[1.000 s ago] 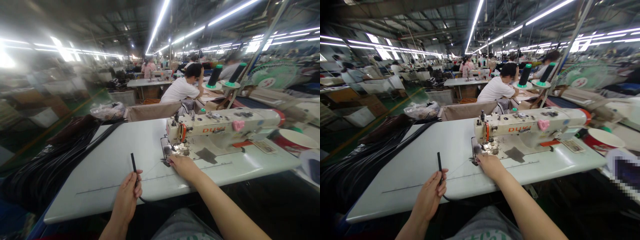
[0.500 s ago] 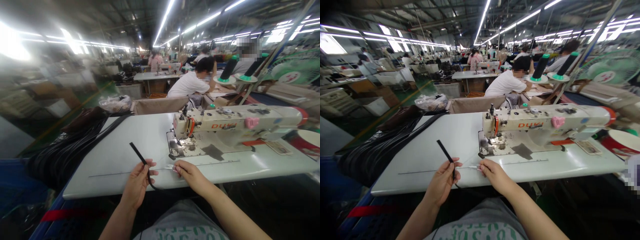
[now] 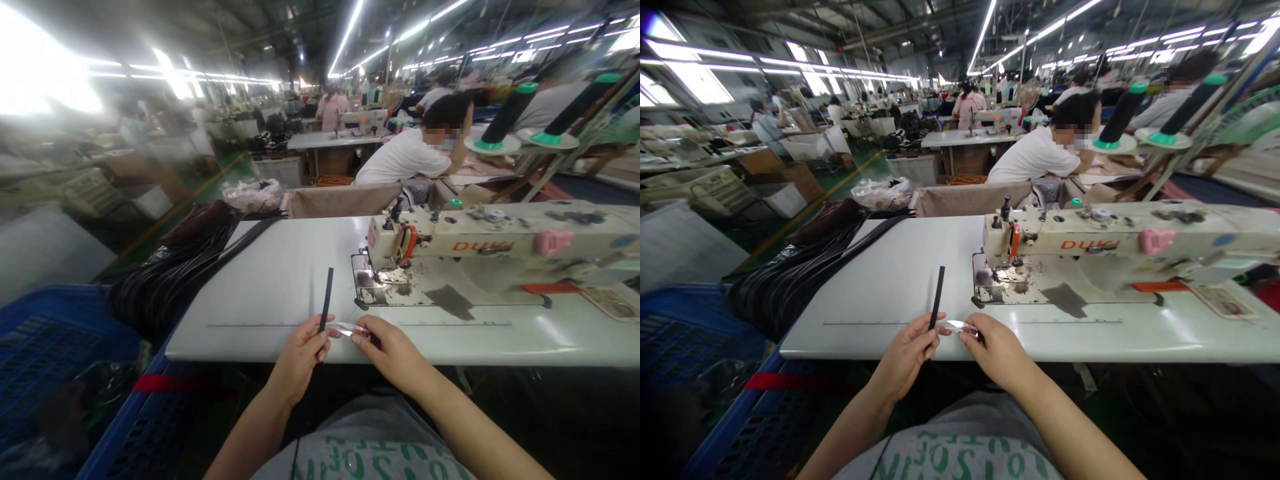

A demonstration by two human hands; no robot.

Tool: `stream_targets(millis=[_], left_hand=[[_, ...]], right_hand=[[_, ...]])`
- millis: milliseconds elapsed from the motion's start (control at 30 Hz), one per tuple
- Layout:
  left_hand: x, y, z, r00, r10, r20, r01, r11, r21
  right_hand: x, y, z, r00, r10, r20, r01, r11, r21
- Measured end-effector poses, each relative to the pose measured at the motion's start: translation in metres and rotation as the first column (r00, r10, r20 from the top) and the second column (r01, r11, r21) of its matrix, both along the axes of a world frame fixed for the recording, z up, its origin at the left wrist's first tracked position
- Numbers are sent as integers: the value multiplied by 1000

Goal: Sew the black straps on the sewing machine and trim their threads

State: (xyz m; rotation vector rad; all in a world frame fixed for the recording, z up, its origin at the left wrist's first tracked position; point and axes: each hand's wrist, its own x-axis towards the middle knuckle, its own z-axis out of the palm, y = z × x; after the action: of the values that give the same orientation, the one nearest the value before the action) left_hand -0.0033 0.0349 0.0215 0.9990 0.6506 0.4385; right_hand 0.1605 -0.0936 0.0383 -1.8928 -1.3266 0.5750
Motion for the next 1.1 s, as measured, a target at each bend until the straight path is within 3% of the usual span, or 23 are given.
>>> stream_targets(millis=[233, 300, 467, 567, 667, 767, 833, 933, 1100], left_hand=[[-4, -2, -8, 995, -95, -32, 96, 995, 41], [-4, -3, -9, 995, -103, -14, 103, 994, 39], [-3, -3, -5, 999, -40, 34, 43, 996, -79], [-3, -4, -3, 997, 48, 62, -35, 981, -193], [-4, -5, -5, 995, 64, 82, -40, 965, -260], [-5, -5, -9, 997, 50, 58, -39, 986, -164], [-7, -3, -9, 999, 37, -4, -36, 999, 31], [-9, -1, -7, 995, 36, -94, -8, 959, 284], [-5, -4, -8, 996, 64, -63, -47, 970, 239]], right_hand=[[-7, 6, -7, 995, -94, -40, 96, 995, 26], [-9, 7, -7, 996, -70, -53, 71, 997, 5], [-17, 5, -1, 996, 82, 31, -80, 995, -56], [-20, 3, 1, 995, 68, 71, -69, 998, 2], [-19, 1, 1, 995, 78, 66, -84, 993, 82], [-18, 0, 2, 996, 66, 56, -74, 986, 150], [-18, -1, 2, 998, 37, 45, -45, 983, 179], [-18, -3, 4, 999, 33, 37, -39, 983, 181], [-20, -3, 5, 993, 110, 48, -115, 987, 115]])
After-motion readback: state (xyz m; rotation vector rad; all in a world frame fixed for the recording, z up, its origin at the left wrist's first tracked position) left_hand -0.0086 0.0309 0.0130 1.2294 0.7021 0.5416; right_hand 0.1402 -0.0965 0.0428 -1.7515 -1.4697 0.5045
